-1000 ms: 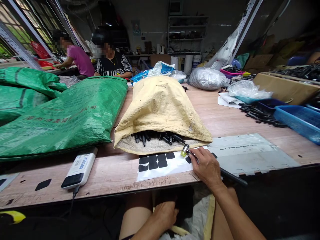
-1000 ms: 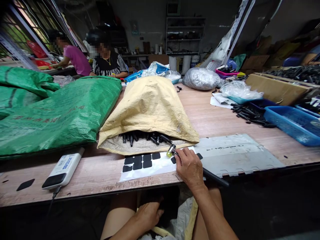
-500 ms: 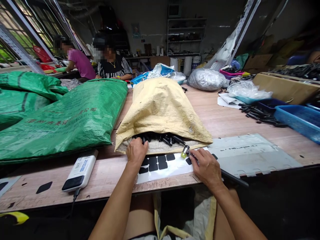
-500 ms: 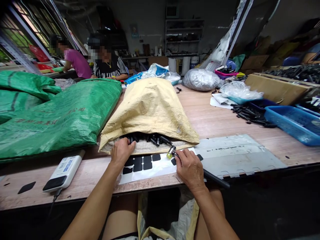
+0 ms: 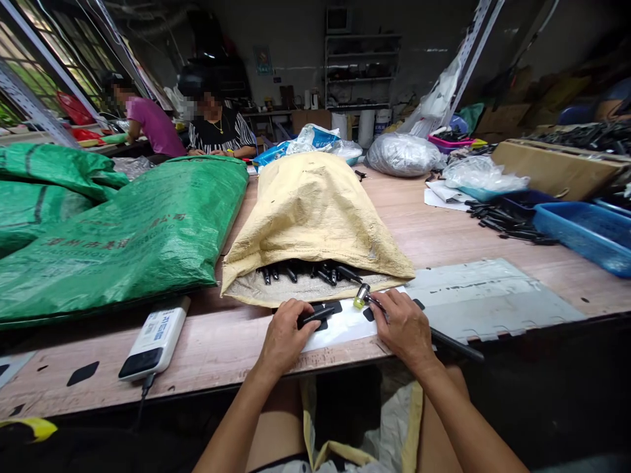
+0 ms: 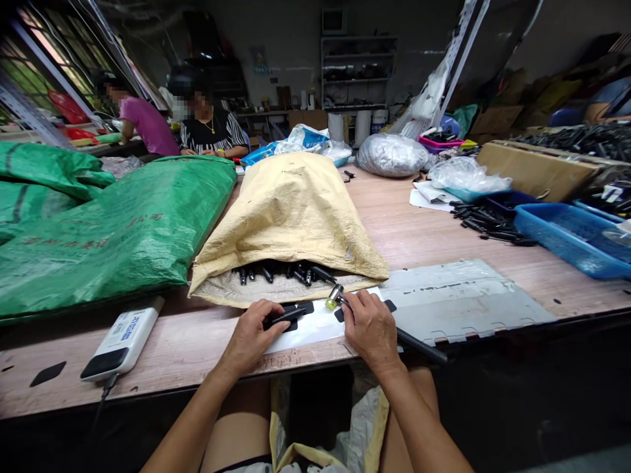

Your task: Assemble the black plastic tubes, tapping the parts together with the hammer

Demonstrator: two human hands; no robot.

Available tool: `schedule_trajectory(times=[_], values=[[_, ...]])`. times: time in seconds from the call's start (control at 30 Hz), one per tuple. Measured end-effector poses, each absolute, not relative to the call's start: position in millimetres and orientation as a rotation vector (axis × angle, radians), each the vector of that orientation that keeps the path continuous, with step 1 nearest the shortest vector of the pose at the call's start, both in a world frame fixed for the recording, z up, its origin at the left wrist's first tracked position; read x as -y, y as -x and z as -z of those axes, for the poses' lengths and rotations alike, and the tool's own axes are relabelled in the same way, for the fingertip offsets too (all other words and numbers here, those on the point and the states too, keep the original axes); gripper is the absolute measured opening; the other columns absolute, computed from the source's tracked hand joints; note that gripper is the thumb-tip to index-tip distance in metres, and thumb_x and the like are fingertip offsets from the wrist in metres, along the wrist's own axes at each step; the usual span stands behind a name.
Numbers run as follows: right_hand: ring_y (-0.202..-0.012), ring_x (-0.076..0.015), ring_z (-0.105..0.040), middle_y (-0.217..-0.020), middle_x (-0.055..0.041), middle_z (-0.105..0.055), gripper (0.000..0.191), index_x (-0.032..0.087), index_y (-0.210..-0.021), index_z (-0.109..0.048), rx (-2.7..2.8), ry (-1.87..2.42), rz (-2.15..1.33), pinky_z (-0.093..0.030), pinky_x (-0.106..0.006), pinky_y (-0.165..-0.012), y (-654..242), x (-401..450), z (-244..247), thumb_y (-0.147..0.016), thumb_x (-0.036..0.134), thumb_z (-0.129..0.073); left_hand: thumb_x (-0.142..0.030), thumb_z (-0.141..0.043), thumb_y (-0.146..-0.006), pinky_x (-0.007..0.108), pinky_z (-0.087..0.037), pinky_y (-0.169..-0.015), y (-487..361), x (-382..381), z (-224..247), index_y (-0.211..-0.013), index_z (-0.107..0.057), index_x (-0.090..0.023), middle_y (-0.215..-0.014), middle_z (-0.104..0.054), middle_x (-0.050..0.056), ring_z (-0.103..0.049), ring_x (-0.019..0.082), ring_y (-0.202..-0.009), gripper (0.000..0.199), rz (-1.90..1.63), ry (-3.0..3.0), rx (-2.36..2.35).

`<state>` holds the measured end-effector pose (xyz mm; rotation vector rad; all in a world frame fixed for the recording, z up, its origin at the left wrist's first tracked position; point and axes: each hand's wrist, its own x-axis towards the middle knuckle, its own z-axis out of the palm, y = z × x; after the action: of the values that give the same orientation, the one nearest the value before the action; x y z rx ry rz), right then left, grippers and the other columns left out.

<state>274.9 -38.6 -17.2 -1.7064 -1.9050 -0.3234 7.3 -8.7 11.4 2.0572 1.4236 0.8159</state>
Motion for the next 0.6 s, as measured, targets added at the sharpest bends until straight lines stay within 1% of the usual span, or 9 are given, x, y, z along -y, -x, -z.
schedule_trajectory(times=[0.07,0.2,0.33,0.43,0.5,0.6], values=[[-0.088,-0.0215,-0.055,-0.092,-0.0057,-0.065,0.019,0.022,-0.108,-0.069,1.906,1.705,0.322,-0.039,-0.033,-0.080,-275,39,18,-0.094,0.026,-0.056,-0.024,-0.071,-0.082,0.033,-0.044,-0.080,-10,9,-8,-0.089,-0.067,-0.022,-0.093,-0.067,0.002,-0.058,0.021,-0.091,0.008,-0.828,-2.095,-1.416],[-0.089,-0.0219,-0.055,-0.093,-0.0055,-0.065,0.018,0.022,-0.108,-0.068,1.901,1.717,0.322,-0.039,-0.034,-0.080,-274,39,17,-0.094,0.026,-0.057,-0.024,-0.075,-0.079,0.035,-0.042,-0.081,-13,5,-9,-0.091,-0.070,-0.023,-0.090,-0.068,0.002,-0.056,0.022,-0.089,0.013,-0.799,-2.148,-1.412],[-0.089,-0.0220,-0.056,-0.092,-0.0053,-0.065,0.017,0.023,-0.107,-0.068,1.909,1.711,0.330,-0.040,-0.034,-0.080,-275,39,17,-0.095,0.027,-0.056,-0.028,-0.076,-0.079,0.037,-0.041,-0.082,-22,4,-10,-0.089,-0.072,-0.024,-0.087,-0.068,0.002,-0.055,0.022,-0.088,0.012,-0.756,-2.158,-1.414],[-0.088,-0.0218,-0.057,-0.090,-0.0050,-0.065,0.018,0.022,-0.107,-0.068,1.938,1.699,0.322,-0.041,-0.033,-0.080,-276,38,15,-0.097,0.026,-0.054,-0.027,-0.077,-0.079,0.038,-0.039,-0.086,-29,6,-8,-0.090,-0.072,-0.024,-0.089,-0.069,0.001,-0.056,0.022,-0.091,0.012,-0.757,-2.151,-1.391],[-0.087,-0.0209,-0.059,-0.090,-0.0049,-0.065,0.019,0.021,-0.109,-0.068,1.935,1.681,0.310,-0.043,-0.032,-0.078,-276,39,12,-0.098,0.025,-0.052,-0.026,-0.077,-0.078,0.038,-0.038,-0.087,-30,6,-8,-0.091,-0.073,-0.025,-0.089,-0.069,0.000,-0.056,0.022,-0.091,0.014,-0.756,-2.134,-1.386],[-0.090,-0.0183,-0.063,-0.098,-0.0048,-0.067,0.024,0.022,-0.116,-0.066,1.844,1.627,0.259,-0.046,-0.028,-0.077,-269,42,3,-0.100,0.026,-0.049,-0.027,-0.079,-0.077,0.038,-0.038,-0.087,-29,6,-7,-0.092,-0.074,-0.025,-0.089,-0.070,0.000,-0.055,0.023,-0.092,0.016,-0.737,-2.120,-1.380]])
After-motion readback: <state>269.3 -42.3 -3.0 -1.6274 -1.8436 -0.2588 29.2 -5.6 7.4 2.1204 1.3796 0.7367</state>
